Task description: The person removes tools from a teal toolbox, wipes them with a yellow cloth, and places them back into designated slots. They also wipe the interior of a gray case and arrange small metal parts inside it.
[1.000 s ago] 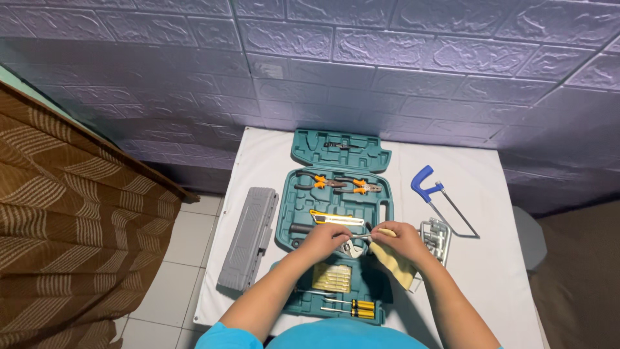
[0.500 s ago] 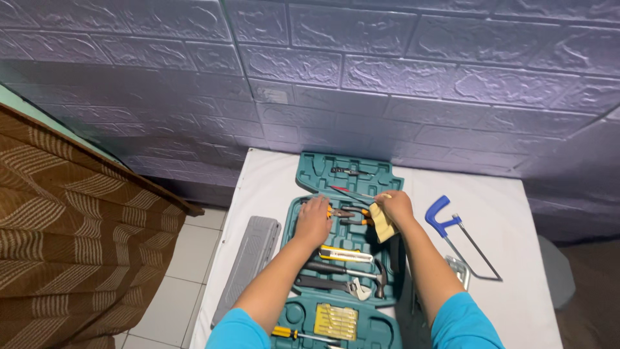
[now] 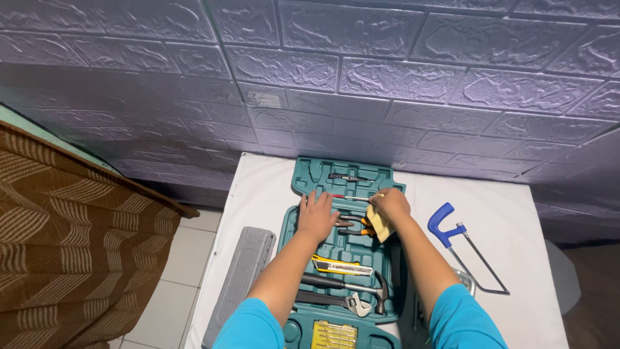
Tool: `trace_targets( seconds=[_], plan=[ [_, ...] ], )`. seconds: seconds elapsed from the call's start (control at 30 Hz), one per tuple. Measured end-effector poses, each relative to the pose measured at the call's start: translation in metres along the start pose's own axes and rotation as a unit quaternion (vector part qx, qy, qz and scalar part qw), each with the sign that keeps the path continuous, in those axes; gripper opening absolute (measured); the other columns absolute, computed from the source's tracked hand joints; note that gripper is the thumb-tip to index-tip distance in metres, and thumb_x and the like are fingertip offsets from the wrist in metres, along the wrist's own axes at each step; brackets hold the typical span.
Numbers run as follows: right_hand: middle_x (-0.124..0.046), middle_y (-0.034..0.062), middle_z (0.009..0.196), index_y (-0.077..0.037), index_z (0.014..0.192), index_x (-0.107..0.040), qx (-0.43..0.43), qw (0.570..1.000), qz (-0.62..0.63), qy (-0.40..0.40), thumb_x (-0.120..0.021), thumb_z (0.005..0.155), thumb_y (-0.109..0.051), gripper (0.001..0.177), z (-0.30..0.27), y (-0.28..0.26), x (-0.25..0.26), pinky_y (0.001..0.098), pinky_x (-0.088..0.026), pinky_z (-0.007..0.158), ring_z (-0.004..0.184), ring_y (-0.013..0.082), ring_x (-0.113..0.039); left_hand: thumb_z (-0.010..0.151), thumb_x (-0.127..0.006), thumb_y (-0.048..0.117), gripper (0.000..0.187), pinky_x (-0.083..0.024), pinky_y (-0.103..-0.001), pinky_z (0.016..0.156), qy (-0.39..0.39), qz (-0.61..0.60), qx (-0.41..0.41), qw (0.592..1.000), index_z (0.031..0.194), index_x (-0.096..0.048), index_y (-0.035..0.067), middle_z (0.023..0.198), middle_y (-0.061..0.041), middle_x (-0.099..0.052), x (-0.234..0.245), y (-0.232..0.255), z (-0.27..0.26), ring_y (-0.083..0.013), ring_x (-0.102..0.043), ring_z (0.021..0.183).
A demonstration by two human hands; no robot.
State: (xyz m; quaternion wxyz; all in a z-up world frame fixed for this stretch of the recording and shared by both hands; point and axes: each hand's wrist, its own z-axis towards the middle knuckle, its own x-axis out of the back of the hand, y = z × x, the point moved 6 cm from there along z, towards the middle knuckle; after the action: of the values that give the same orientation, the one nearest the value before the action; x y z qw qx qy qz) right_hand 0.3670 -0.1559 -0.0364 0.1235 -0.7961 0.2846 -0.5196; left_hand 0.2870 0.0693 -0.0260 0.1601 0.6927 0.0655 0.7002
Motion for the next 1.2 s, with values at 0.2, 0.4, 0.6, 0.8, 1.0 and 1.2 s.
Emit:
trace_targets(
  seconds=[0.2,0.4,0.6,0.8,1.0,1.2],
  plan=[
    [-0.068,0.0076,0.117,-0.02,0.124,-0.074,0.234,0.941,-0.173,0.172,-0.073,0.077,-0.018,0.047,-0.044,-0.035,-0.007,0.0443,-0.056,0.078,0.094,0.0316,-0.07,0.094,-0.063,0.036,0.058,-0.021,-0.059,0.118,0.017,0.027,-0.024,0.999,0.142,-0.053,0.005,0.142,-0.01,-0.05,0.007,0.002,0.001,-0.0388,-0.033,0.142],
    [-0.069,0.0056,0.112,-0.02,0.116,-0.074,0.247,0.932,-0.153,0.216,-0.07,0.08,-0.008,0.039,-0.062,-0.03,-0.009,0.0445,-0.056,0.079,0.098,0.0311,-0.069,0.094,-0.062,0.036,0.061,-0.018,-0.059,0.12,-0.026,0.041,-0.013,0.999,0.144,-0.049,0.004,0.142,-0.009,-0.048,0.003,0.003,0.003,-0.0368,-0.033,0.142],
    [-0.07,0.0053,0.12,-0.021,0.12,-0.073,0.176,0.954,-0.085,0.227,-0.064,0.073,-0.003,0.051,-0.055,0.01,0.034,0.0439,-0.056,0.087,0.104,0.032,-0.068,0.094,-0.062,0.037,0.066,-0.019,-0.058,0.121,-0.05,0.072,-0.008,0.996,0.148,-0.045,0.002,0.143,-0.01,-0.046,-0.002,0.006,0.004,-0.0366,-0.033,0.143],
    [-0.058,0.0072,0.137,-0.016,0.141,-0.055,0.334,0.913,-0.196,0.129,-0.059,0.086,-0.009,0.055,-0.089,-0.061,-0.05,0.0444,-0.057,0.079,0.098,0.0322,-0.07,0.089,-0.066,0.034,0.071,-0.02,-0.059,0.119,-0.045,0.079,-0.022,0.996,0.149,-0.042,0.003,0.15,-0.01,-0.042,0.001,0.006,-0.001,-0.0365,-0.032,0.143],
    [-0.057,0.0077,0.132,-0.013,0.134,-0.056,0.286,0.935,-0.182,0.104,-0.072,0.078,-0.021,0.058,-0.087,-0.074,-0.054,0.0457,-0.057,0.078,0.094,0.034,-0.069,0.09,-0.067,0.033,0.075,-0.02,-0.055,0.121,-0.053,0.042,-0.014,0.998,0.151,-0.038,0.001,0.149,-0.013,-0.041,-0.003,0.005,-0.001,-0.0381,-0.032,0.145],
    [-0.055,0.0107,0.136,-0.01,0.134,-0.055,0.267,0.934,-0.221,0.093,-0.07,0.083,-0.018,0.054,-0.077,-0.076,-0.068,0.0447,-0.058,0.079,0.095,0.0334,-0.071,0.087,-0.07,0.026,0.073,-0.019,-0.053,0.123,-0.048,-0.038,-0.002,0.998,0.149,-0.04,0.002,0.148,-0.014,-0.042,-0.008,0.001,-0.002,-0.0404,-0.028,0.148]
  ],
)
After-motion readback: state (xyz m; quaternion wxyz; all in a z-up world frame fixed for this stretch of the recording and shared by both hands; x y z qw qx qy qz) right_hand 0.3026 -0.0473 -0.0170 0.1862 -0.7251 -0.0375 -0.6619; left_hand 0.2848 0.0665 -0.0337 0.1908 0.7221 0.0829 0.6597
